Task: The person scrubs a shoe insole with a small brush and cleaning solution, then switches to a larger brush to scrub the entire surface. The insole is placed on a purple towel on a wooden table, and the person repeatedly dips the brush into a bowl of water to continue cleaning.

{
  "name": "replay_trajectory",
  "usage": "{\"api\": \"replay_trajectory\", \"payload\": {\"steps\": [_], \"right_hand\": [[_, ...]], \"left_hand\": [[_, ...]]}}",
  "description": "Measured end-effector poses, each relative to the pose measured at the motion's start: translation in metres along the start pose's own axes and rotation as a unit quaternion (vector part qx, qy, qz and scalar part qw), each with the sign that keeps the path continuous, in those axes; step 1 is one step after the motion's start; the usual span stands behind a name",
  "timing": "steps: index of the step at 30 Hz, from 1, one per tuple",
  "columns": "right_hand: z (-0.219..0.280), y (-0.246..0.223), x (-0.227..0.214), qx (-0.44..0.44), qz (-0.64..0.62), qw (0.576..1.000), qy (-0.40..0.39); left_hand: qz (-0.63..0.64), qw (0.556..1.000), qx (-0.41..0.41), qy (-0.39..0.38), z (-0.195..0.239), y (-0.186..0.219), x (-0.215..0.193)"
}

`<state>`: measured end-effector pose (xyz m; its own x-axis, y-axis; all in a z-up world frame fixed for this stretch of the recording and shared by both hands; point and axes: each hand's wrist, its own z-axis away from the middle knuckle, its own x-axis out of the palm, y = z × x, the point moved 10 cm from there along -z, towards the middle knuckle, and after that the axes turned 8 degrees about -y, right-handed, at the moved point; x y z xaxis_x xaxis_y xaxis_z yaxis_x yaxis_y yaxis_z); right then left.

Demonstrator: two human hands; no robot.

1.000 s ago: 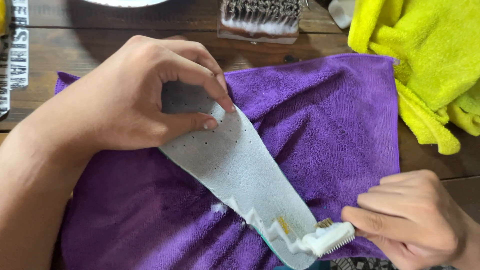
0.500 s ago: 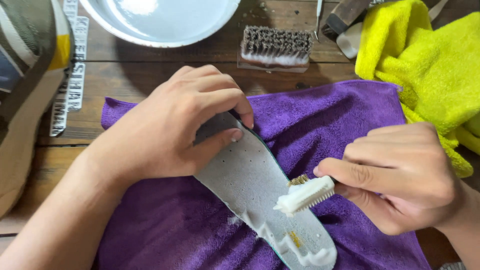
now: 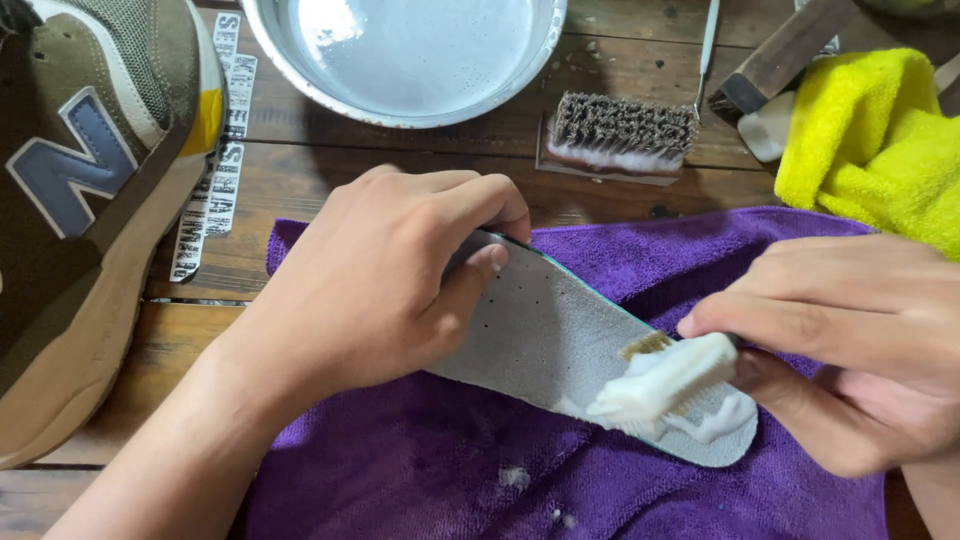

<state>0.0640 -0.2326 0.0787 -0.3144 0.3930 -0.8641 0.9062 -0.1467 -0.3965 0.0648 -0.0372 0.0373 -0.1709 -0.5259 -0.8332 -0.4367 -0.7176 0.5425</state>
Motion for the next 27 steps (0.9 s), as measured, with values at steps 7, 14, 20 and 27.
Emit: {"api": "replay_trajectory", "payload": {"steps": [7, 14, 20, 27], "right_hand": [[-0.009, 0.009, 0.022, -0.012, 0.027, 0.999, 0.017], [-0.032, 0.008, 0.028, 0.002, 0.096, 0.995, -0.01], [-0.038, 0.005, 0.04, -0.02, 0.136, 0.99, -0.031], [-0.032, 0.0, 0.046, -0.057, 0.11, 0.99, -0.063]], "left_hand": [[0.0, 1.0, 0.011, -0.01, -0.007, -0.01, 0.011], [-0.012, 0.991, 0.126, 0.046, -0.007, 0.007, 0.006], [-0.043, 0.992, 0.114, 0.041, -0.007, 0.002, 0.008], [-0.094, 0.99, 0.106, 0.026, -0.01, -0.002, 0.015]]}}
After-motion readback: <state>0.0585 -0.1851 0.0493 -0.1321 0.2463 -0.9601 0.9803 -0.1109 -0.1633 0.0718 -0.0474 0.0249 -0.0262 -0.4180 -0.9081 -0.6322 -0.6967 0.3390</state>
